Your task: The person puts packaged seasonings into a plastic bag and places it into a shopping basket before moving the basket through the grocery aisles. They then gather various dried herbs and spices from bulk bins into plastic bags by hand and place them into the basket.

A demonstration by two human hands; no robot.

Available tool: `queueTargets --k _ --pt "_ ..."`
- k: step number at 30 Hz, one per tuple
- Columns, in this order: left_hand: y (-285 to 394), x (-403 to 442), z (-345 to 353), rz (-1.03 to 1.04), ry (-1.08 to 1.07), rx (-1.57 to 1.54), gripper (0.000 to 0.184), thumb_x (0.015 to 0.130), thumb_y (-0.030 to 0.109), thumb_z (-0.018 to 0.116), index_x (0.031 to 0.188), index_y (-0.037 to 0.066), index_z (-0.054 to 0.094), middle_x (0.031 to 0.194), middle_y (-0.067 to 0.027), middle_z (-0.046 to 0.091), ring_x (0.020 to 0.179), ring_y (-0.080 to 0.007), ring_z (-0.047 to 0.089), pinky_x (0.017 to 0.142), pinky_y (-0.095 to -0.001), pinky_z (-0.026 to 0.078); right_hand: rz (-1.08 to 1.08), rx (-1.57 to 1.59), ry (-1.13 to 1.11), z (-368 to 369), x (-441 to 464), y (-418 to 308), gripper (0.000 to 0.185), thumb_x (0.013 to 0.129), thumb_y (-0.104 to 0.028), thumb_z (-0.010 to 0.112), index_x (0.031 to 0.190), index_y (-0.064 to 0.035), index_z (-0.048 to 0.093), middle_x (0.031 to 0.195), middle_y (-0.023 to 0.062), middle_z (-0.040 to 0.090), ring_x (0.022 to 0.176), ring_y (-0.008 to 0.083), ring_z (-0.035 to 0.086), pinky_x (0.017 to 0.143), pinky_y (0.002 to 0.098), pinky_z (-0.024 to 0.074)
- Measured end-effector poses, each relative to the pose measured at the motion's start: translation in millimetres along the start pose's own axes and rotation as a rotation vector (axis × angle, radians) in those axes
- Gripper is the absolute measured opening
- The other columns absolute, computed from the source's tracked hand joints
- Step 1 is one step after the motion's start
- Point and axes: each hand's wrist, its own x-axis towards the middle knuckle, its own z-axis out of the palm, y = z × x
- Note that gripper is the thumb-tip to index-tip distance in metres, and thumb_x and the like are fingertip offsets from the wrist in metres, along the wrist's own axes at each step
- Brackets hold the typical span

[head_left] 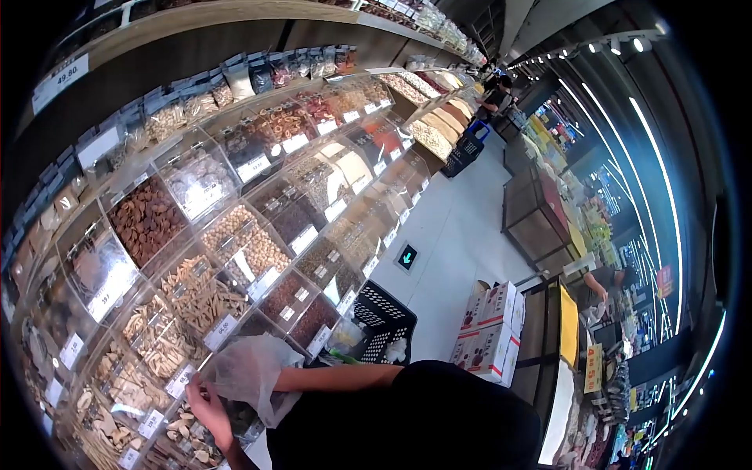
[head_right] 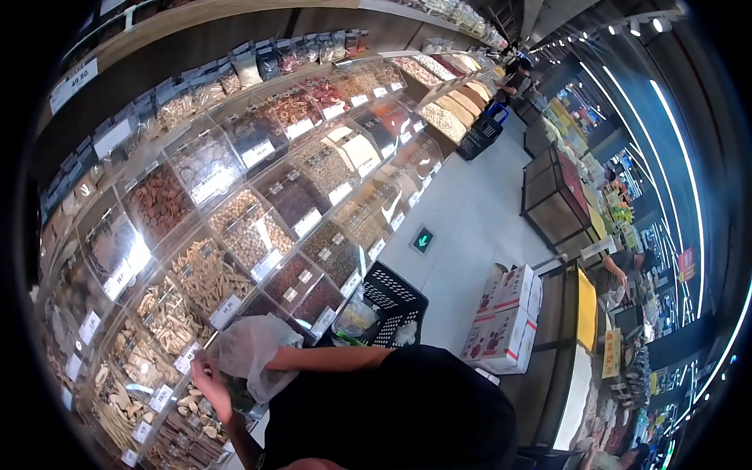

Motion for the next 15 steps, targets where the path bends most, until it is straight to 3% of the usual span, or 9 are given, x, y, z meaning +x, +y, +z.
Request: queueTargets --k 2,3,6,9,10,15 --pt "-43 -3 15 0.182 0.036 0.228 0.044 0.084 0.009 0.062 0.124 -0.001 0.05 0.111 -0.0179 0.053 0.1 -0.0344 0.054 0.088 -0.0384 0.044 0.011 0.089 0.013 38 -22 20 0.045 0.092 -0.034 0.05 0.129 -0.0079 0.048 0.13 0.0123 0.048 0.121 0.0281 0.045 0.107 0.0386 0.0308" --pt "-71 -2 25 0.11 -0.048 0.189 0.048 0.081 0.008 0.064 0.126 0.0 0.049 0.119 -0.0192 0.049 0.115 -0.0392 0.047 0.098 -0.0431 0.038 0.014 0.135 0.016 48 -24 24 0.049 0.093 -0.034 0.049 0.134 -0.0081 0.046 0.137 0.013 0.045 0.126 0.0287 0.042 0.111 0.0382 0.0277" --pt "-60 -1 32 0.038 -0.07 0.118 0.05 0.079 0.005 0.064 0.126 -0.001 0.048 0.119 -0.0219 0.047 0.11 -0.0373 0.049 0.095 -0.0398 0.04 0.225 0.245 -0.336 3 -5 3 0.049 0.093 -0.031 0.05 0.136 -0.008 0.044 0.139 0.0137 0.043 0.128 0.0278 0.04 0.111 0.0368 0.0257" --pt "-45 -3 44 0.08 0.072 0.073 0.048 0.079 0.004 0.063 0.125 0.001 0.05 0.112 -0.0213 0.049 0.104 -0.0372 0.051 0.092 -0.0393 0.041 0.268 0.357 -0.06 78 -21 26 0.045 0.092 -0.03 0.053 0.131 -0.0081 0.05 0.131 0.0138 0.051 0.121 0.0258 0.048 0.106 0.0364 0.0334" --pt "-57 0 51 0.126 0.127 -0.015 0.037 0.081 0.004 0.06 0.117 0.001 0.056 0.107 -0.0198 0.05 0.099 -0.0367 0.052 0.09 -0.0407 0.042 0.272 0.373 -0.081 70 -21 24 0.044 0.092 -0.029 0.053 0.131 -0.008 0.051 0.13 0.0137 0.052 0.12 0.0258 0.049 0.105 0.0363 0.0343" --pt "-150 12 63 -0.029 0.232 -0.036 0.025 0.082 0.005 0.059 0.107 0.0 0.059 0.105 -0.02 0.05 0.099 -0.0359 0.052 0.089 -0.0422 0.041 0.318 0.464 -0.273 20 -16 6 0.041 0.092 -0.028 0.053 0.127 -0.0074 0.054 0.124 0.013 0.056 0.114 0.0257 0.053 0.101 0.0362 0.0386"
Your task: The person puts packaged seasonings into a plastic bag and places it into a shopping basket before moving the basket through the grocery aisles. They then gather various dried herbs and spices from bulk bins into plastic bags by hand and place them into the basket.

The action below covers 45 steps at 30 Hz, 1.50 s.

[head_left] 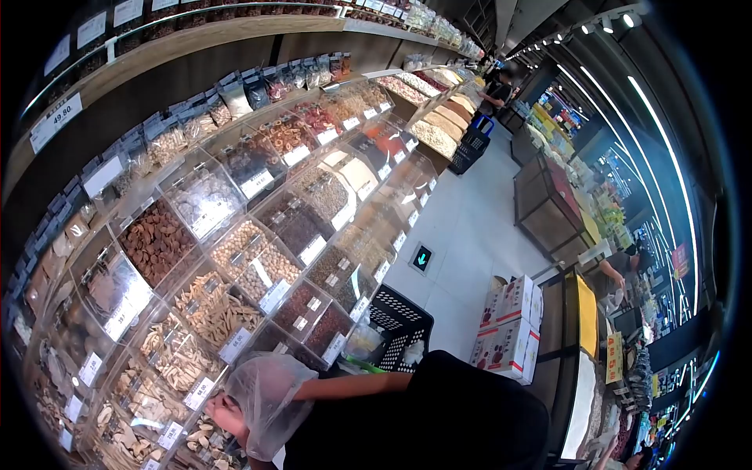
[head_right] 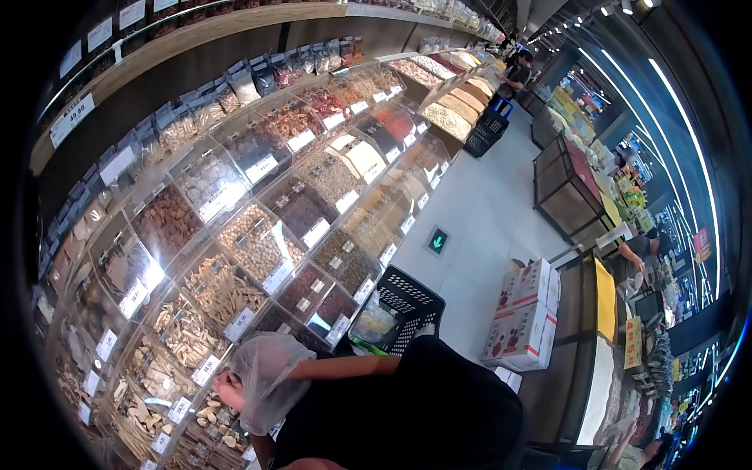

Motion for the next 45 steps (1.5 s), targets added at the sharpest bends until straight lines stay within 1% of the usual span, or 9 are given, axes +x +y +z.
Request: queueTargets --k 5,11,18,22,27,31,37,40,45 --pt "47 -11 -8 0.151 0.246 0.01 0.009 0.087 0.008 0.058 0.092 0.0 0.059 0.102 -0.0172 0.052 0.093 -0.0323 0.051 0.083 -0.0427 0.041 0.046 0.128 0.028 -30 -3 -30 0.036 0.091 -0.025 0.054 0.121 -0.0065 0.059 0.116 0.0123 0.06 0.106 0.0258 0.058 0.094 0.0364 0.0436" --pt "81 -10 -11 -0.247 -0.215 -0.6 0.006 0.091 0.006 0.054 0.085 0.005 0.056 0.072 0.0045 0.044 0.06 -0.0042 0.038 0.05 -0.0207 0.029 -0.128 -0.286 0.09 -93 -8 -94 0.033 0.084 -0.022 0.056 0.112 -0.0039 0.06 0.113 0.0144 0.061 0.106 0.0286 0.058 0.092 0.0364 0.0453" --pt "186 -11 5 0.124 -0.303 -0.269 0.006 0.089 0.004 0.052 0.086 -0.001 0.055 0.074 -0.0072 0.052 0.064 -0.0146 0.049 0.059 -0.0293 0.04 -0.497 -0.029 0.445 -110 -24 -71 0.048 0.074 -0.023 0.066 0.112 0.002 0.054 0.109 0.0172 0.058 0.1 0.0311 0.057 0.089 0.0354 0.0455" --pt "215 -1 8 0.277 -0.322 -0.03 0.006 0.084 0.001 0.055 0.087 -0.001 0.059 0.079 -0.0114 0.056 0.067 -0.0219 0.052 0.063 -0.0316 0.042 -0.047 -0.08 0.054 -170 -54 -142 0.062 0.063 -0.026 0.075 0.112 0.003 0.053 0.102 0.0169 0.058 0.092 0.0291 0.058 0.078 0.0362 0.0479" --pt "210 13 10 0.585 -0.113 0.093 0.01 0.077 -0.001 0.059 0.087 -0.001 0.061 0.081 -0.0115 0.056 0.071 -0.0251 0.054 0.064 -0.034 0.044 -0.237 -0.143 0.196 -145 -42 -109 0.046 0.065 -0.023 0.071 0.101 0.0 0.055 0.096 0.015 0.059 0.085 0.031 0.059 0.073 0.0368 0.0487" --pt "195 20 -1 0.189 -0.154 -0.06 0.008 0.079 -0.003 0.059 0.086 0.0 0.06 0.081 -0.0103 0.054 0.072 -0.0233 0.054 0.066 -0.0329 0.045 -0.372 -0.079 0.355 -96 -22 -63 0.036 0.072 -0.021 0.067 0.101 -0.0021 0.057 0.095 0.0143 0.059 0.085 0.0269 0.059 0.074 0.0353 0.0494" --pt "100 11 -4 0.058 0.012 -0.27 0.015 0.088 0.006 0.057 0.101 -0.001 0.06 0.081 -0.0035 0.057 0.067 -0.0123 0.052 0.056 -0.0254 0.041 -0.233 0.136 0.015 -76 0 -40 0.045 0.086 -0.014 0.06 0.126 0.0024 0.05 0.128 0.0139 0.052 0.122 0.0207 0.047 0.108 0.0297 0.0338" --pt "65 7 -2 -0.289 -0.146 -0.51 0.018 0.089 0.004 0.058 0.106 -0.002 0.063 0.069 0.0001 0.056 0.055 -0.0066 0.047 0.049 -0.0212 0.035 -0.238 0.131 0.138 -68 8 -34 0.04 0.087 -0.009 0.054 0.126 -0.0004 0.051 0.127 0.0129 0.053 0.121 0.0229 0.049 0.106 0.0299 0.0348" --pt "77 8 12 -0.286 -0.306 -0.529 0.013 0.085 0.0 0.062 0.097 -0.002 0.067 0.064 0.0012 0.055 0.051 -0.0049 0.045 0.046 -0.0207 0.033 -0.337 -0.113 0.194 -43 15 -4 0.039 0.085 -0.007 0.054 0.123 -0.0012 0.054 0.122 0.0113 0.056 0.111 0.0229 0.055 0.099 0.0299 0.0422"
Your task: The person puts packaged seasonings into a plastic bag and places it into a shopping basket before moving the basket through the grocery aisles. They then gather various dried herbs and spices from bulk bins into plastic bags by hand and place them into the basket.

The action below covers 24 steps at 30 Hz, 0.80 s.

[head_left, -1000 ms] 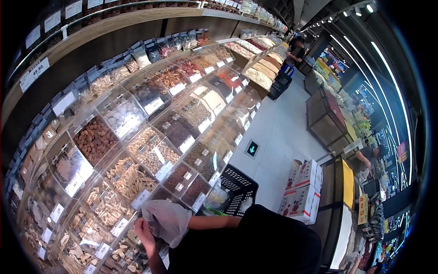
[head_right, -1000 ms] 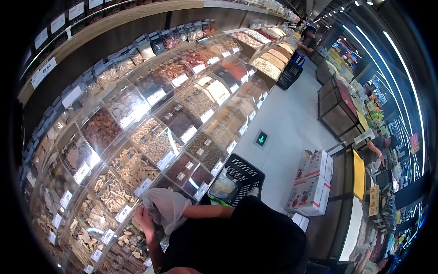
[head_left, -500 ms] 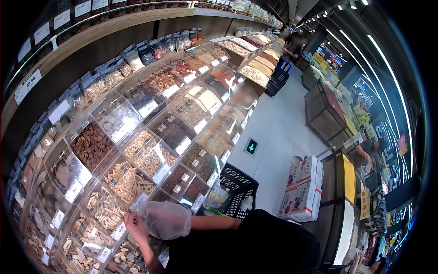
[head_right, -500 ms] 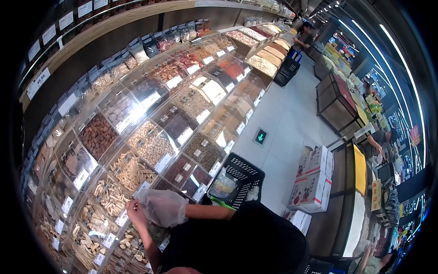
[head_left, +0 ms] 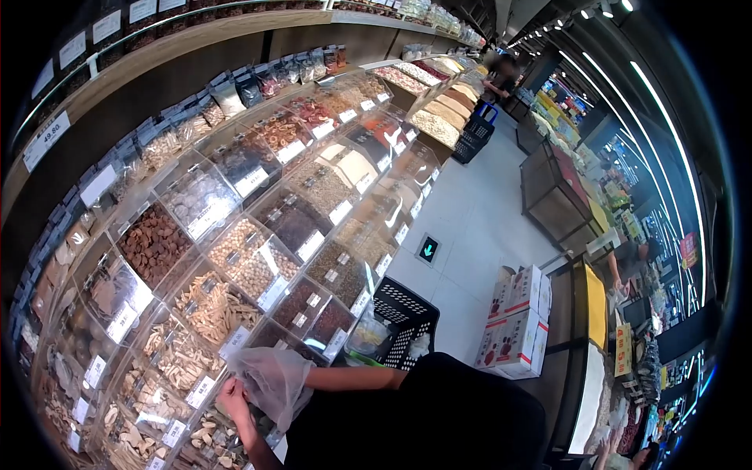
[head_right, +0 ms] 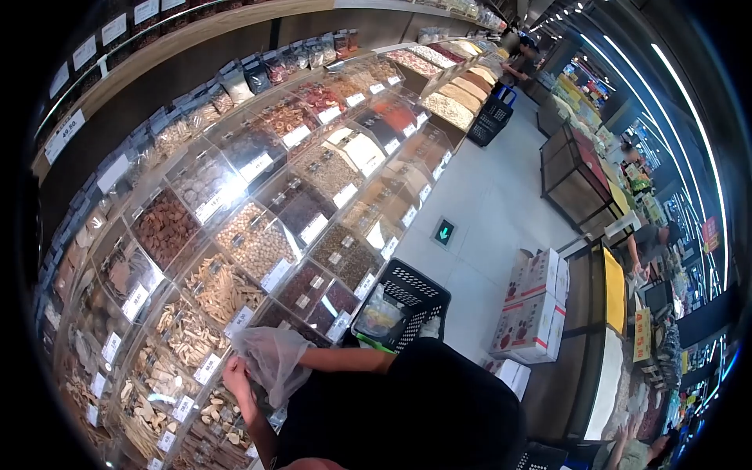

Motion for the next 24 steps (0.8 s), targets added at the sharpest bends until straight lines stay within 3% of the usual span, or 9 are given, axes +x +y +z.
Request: queueTargets --k 2,6,8,11,13,16,17,19,24 --pt "20 -2 21 -0.01 0.052 0.016 0.01 0.085 0.0 0.062 0.092 -0.002 0.068 0.065 0.0007 0.056 0.053 -0.005 0.047 0.047 -0.0201 0.034 -0.013 -0.152 -0.07 -33 4 -27 0.043 0.081 -0.01 0.058 0.123 -0.0023 0.053 0.118 0.0115 0.057 0.107 0.0239 0.057 0.094 0.0308 0.0447" --pt "53 -10 51 0.338 -0.026 0.228 0.009 0.082 0.001 0.064 0.088 -0.005 0.067 0.073 -0.0024 0.06 0.066 -0.0108 0.054 0.061 -0.0226 0.041 0.274 -0.003 -0.175 -179 21 -170 0.062 0.064 -0.022 0.073 0.12 -0.0062 0.052 0.108 0.0132 0.06 0.098 0.0295 0.06 0.082 0.0349 0.0492" --pt "71 -13 61 0.401 -0.03 0.179 0.01 0.082 0.001 0.063 0.089 -0.007 0.065 0.081 -0.0063 0.063 0.07 -0.0133 0.056 0.066 -0.0253 0.044 0.113 0.194 0.069 -113 -9 -95 0.06 0.063 -0.019 0.073 0.117 -0.0032 0.051 0.105 0.0132 0.059 0.094 0.028 0.06 0.078 0.034 0.0492" --pt "72 -17 68 0.473 -0.066 0.157 0.01 0.084 0.001 0.062 0.089 -0.007 0.065 0.081 -0.0067 0.062 0.07 -0.0132 0.055 0.067 -0.0257 0.044 0.135 0.293 0.022 -107 -11 -88 0.072 0.062 -0.019 0.078 0.124 0.0014 0.048 0.109 0.0132 0.059 0.099 0.022 0.059 0.085 0.0304 0.0478" --pt "61 -15 68 0.488 -0.136 0.16 0.011 0.085 0.002 0.06 0.088 -0.008 0.064 0.079 -0.005 0.06 0.07 -0.0127 0.054 0.067 -0.0261 0.044 0.079 0.25 0.033 -118 -1 -109 0.059 0.063 -0.017 0.074 0.115 0.0002 0.05 0.102 0.0139 0.059 0.093 0.0264 0.059 0.08 0.0326 0.0485" --pt "74 -21 57 0.261 -0.083 0.103 0.012 0.086 0.004 0.059 0.085 -0.007 0.064 0.081 -0.0028 0.057 0.072 -0.0116 0.052 0.067 -0.027 0.045 0.038 0.163 0.053 -131 5 -127 0.045 0.064 -0.016 0.07 0.104 -0.0012 0.054 0.093 0.0148 0.059 0.087 0.0309 0.06 0.073 0.0349 0.0491" --pt "58 -14 52 0.114 -0.062 -0.179 0.011 0.089 0.004 0.056 0.085 -0.003 0.064 0.083 -0.0015 0.055 0.074 -0.0106 0.05 0.066 -0.0269 0.044 0.04 0.147 0.044 -117 5 -112 0.043 0.065 -0.016 0.07 0.102 -0.0015 0.055 0.093 0.015 0.059 0.086 0.0311 0.06 0.073 0.035 0.049" --pt "49 -6 41 -0.03 0.015 -0.316 0.011 0.091 0.002 0.053 0.093 -0.001 0.063 0.083 -0.0018 0.056 0.075 -0.0117 0.052 0.066 -0.0253 0.043 0.065 0.145 0.05 -94 -4 -82 0.038 0.065 -0.017 0.069 0.098 -0.0021 0.057 0.091 0.0153 0.059 0.085 0.0314 0.061 0.071 0.0352 0.0488" --pt "51 -4 32 -0.077 -0.035 -0.31 0.015 0.093 0.005 0.051 0.099 -0.002 0.062 0.088 -0.0048 0.06 0.079 -0.0143 0.057 0.071 -0.0284 0.046 -0.073 0.053 0.188 -107 -7 -99 0.037 0.071 -0.018 0.067 0.103 -0.0005 0.058 0.095 0.0147 0.061 0.086 0.0298 0.061 0.073 0.0349 0.0486"
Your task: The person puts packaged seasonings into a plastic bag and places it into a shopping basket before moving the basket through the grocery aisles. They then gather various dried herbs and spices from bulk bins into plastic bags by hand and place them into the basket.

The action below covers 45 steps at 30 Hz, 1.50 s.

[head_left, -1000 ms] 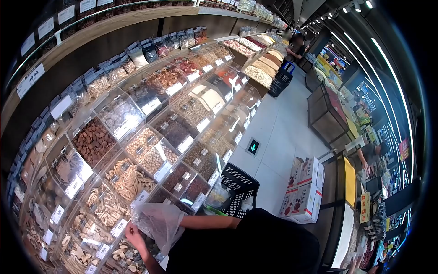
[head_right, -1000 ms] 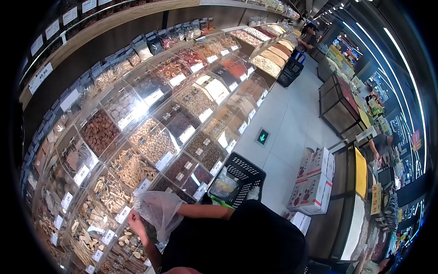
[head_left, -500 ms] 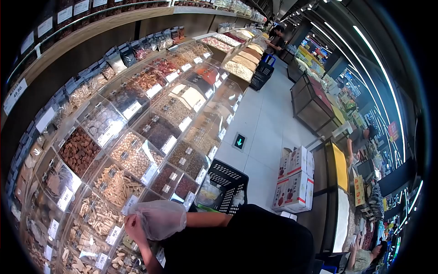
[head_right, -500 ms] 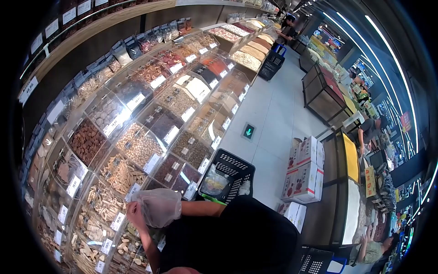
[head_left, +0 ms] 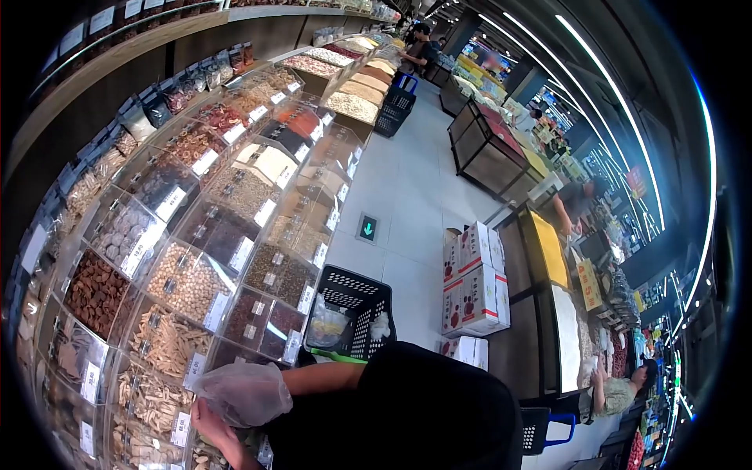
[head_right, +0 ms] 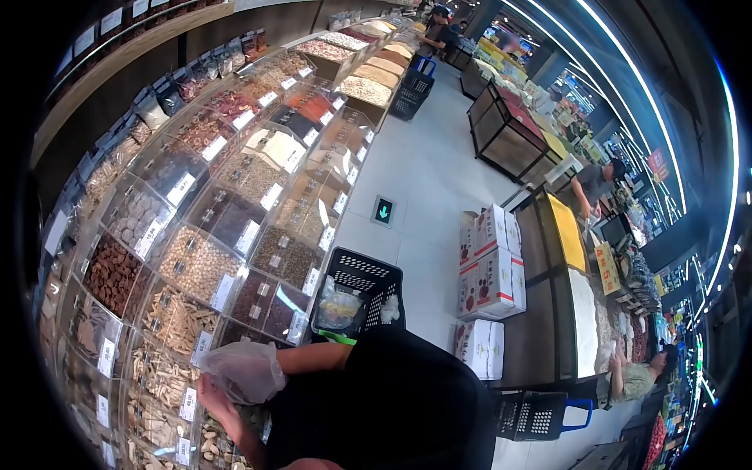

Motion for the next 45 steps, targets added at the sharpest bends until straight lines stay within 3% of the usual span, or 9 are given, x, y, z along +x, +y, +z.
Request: queueTargets --k 2,8,10,13,15,25,32,37,45 --pt "5 2 -4 0.0 0.009 -0.029 0.016 0.092 0.005 0.05 0.099 -0.003 0.063 0.09 -0.0062 0.063 0.08 -0.0151 0.058 0.073 -0.0293 0.047 -0.018 -0.057 -0.171 11 5 7 0.035 0.074 -0.017 0.065 0.104 -0.0009 0.059 0.096 0.0146 0.062 0.086 0.0294 0.062 0.075 0.0354 0.0491" --pt "9 -9 2 0.01 0.061 -0.073 0.012 0.087 0.005 0.055 0.092 -0.001 0.064 0.084 -0.0056 0.065 0.077 -0.0142 0.06 0.072 -0.0254 0.048 -0.044 0.092 -0.218 -5 20 -3 0.028 0.079 -0.025 0.064 0.096 -0.003 0.06 0.094 0.014 0.059 0.084 0.0299 0.058 0.075 0.0384 0.0482" --pt "10 -9 5 0.02 0.115 -0.078 0.016 0.086 0.006 0.056 0.095 -0.002 0.067 0.086 -0.0054 0.065 0.078 -0.0134 0.058 0.073 -0.0264 0.046 -0.116 0.052 -0.21 1 28 2 0.024 0.082 -0.02 0.06 0.101 -0.0054 0.062 0.105 0.0145 0.062 0.105 0.0329 0.056 0.091 0.0389 0.0461" --pt "8 -12 14 0.042 0.063 0.205 0.017 0.085 0.005 0.061 0.098 -0.003 0.066 0.087 -0.0038 0.064 0.083 -0.0112 0.056 0.074 -0.0239 0.043 0.23 0.132 -0.275 1 45 -23 0.033 0.082 -0.018 0.062 0.111 -0.0007 0.059 0.11 0.0191 0.061 0.105 0.0361 0.057 0.089 0.0387 0.0477" --pt "17 -20 22 0.006 0.018 0.048 0.013 0.087 0.002 0.059 0.098 -0.002 0.066 0.085 -0.002 0.063 0.078 -0.0099 0.054 0.07 -0.0218 0.041 0.298 0.209 -0.256 10 50 -25 0.039 0.082 -0.016 0.063 0.115 0.0029 0.056 0.114 0.0226 0.059 0.104 0.0374 0.058 0.088 0.0381 0.0485" --pt "4 -11 8 0.075 0.107 -0.106 0.01 0.088 0.0 0.055 0.091 -0.003 0.064 0.077 -0.0027 0.061 0.071 -0.0091 0.055 0.063 -0.0229 0.044 0.241 0.137 -0.463 21 49 -2 0.043 0.084 -0.016 0.062 0.125 -0.003 0.055 0.124 0.0167 0.058 0.113 0.0315 0.056 0.094 0.0348 0.0448" --pt "21 -12 5 0.014 0.053 -0.072 0.01 0.089 0.001 0.054 0.09 -0.003 0.063 0.075 -0.0027 0.06 0.069 -0.0086 0.055 0.062 -0.023 0.044 0.071 0.196 -0.291 49 40 31 0.034 0.081 -0.013 0.064 0.113 -0.0021 0.061 0.121 0.0121 0.058 0.11 0.0306 0.056 0.088 0.0373 0.0483" --pt "21 -13 0 0.058 0.148 -0.176 0.009 0.089 0.001 0.053 0.088 -0.001 0.062 0.073 -0.0025 0.059 0.064 -0.01 0.055 0.058 -0.0229 0.044 0.085 0.316 -0.37 58 33 50 0.035 0.081 -0.011 0.065 0.114 -0.0015 0.061 0.123 0.0131 0.057 0.112 0.0309 0.055 0.091 0.0372 0.0461" --pt "32 -19 -11 0.016 0.205 -0.406 0.01 0.091 0.001 0.051 0.086 0.003 0.06 0.072 -0.0007 0.058 0.06 -0.0072 0.054 0.056 -0.0218 0.043 -0.219 -0.109 -0.387 36 41 14 0.029 0.08 -0.011 0.065 0.108 -0.0017 0.064 0.114 0.0136 0.059 0.103 0.0327 0.057 0.087 0.0379 0.0481"
